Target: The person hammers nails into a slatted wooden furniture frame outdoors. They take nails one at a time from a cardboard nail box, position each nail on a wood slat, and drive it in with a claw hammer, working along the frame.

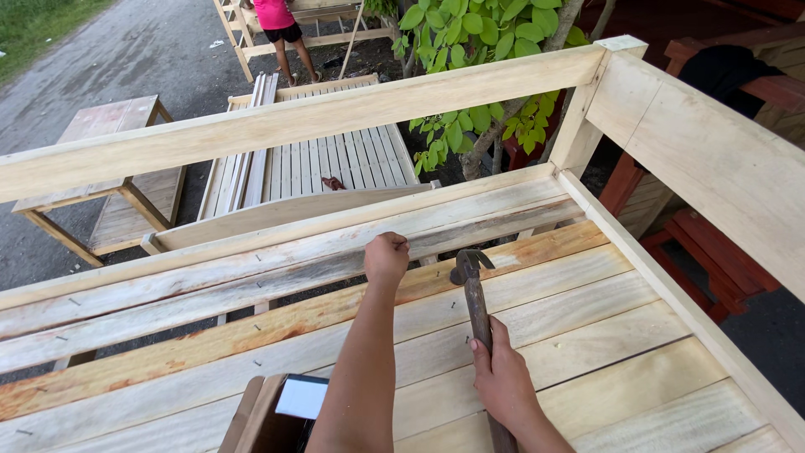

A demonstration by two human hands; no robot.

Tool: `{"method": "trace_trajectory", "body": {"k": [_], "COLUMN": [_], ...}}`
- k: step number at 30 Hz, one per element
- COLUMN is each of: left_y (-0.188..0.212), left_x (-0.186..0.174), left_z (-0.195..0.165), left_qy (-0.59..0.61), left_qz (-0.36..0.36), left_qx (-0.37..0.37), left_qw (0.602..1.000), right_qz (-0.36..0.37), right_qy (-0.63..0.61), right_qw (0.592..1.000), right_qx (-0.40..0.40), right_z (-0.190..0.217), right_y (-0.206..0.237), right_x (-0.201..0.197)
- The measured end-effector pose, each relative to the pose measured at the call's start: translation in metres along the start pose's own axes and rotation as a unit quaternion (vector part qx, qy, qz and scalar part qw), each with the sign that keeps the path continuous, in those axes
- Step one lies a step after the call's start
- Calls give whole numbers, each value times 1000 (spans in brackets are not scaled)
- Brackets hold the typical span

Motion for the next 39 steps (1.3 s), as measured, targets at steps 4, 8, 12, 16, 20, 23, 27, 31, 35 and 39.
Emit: {"method": "trace_trajectory", "body": {"k": [4,8,12,16,20,23,27,31,35,39], "left_y": [14,15,10,10,10,9,9,10,12,14], "left_x": [-1,13,15,17,18,20,22,21,20,22], "left_z": [-18,-25,-27,-26,-30,-31,-31,-33,-37,-37], "left_qy": [2,2,-55,-63,-109,-137,-144,-141,-125,-127], "left_qz": [-32,7,-15,-29,-31,-19,-8,-8,-12,-6], "left_qx": [6,-3,34,48,56,54,47,50,73,88], "left_qw": [999,1000,998,996,992,989,989,989,989,988], "right_qz": [33,43,70,74,66,65,73,70,86,115], "right_qy": [-36,-90,-144,-145,-152,-155,-145,-162,-199,-250], "right_qw": [998,995,984,982,983,982,980,979,970,956], "right_qx": [29,28,79,96,80,84,114,99,105,98], "right_z": [-3,1,-4,-8,-6,-5,-9,-8,-8,5], "right_y": [2,3,3,4,4,5,6,5,4,-4], "right_x": [5,6,10,11,11,11,11,12,11,-9]}}
Point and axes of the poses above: each hand's wrist, its own y-axis away from the middle knuckle, its own x-axis out of the palm, z = x × y, the point moved 9 cm from there along -y, towards the middle knuckle, and after that the axes turned 3 degrees about z, right-handed, at the moved point
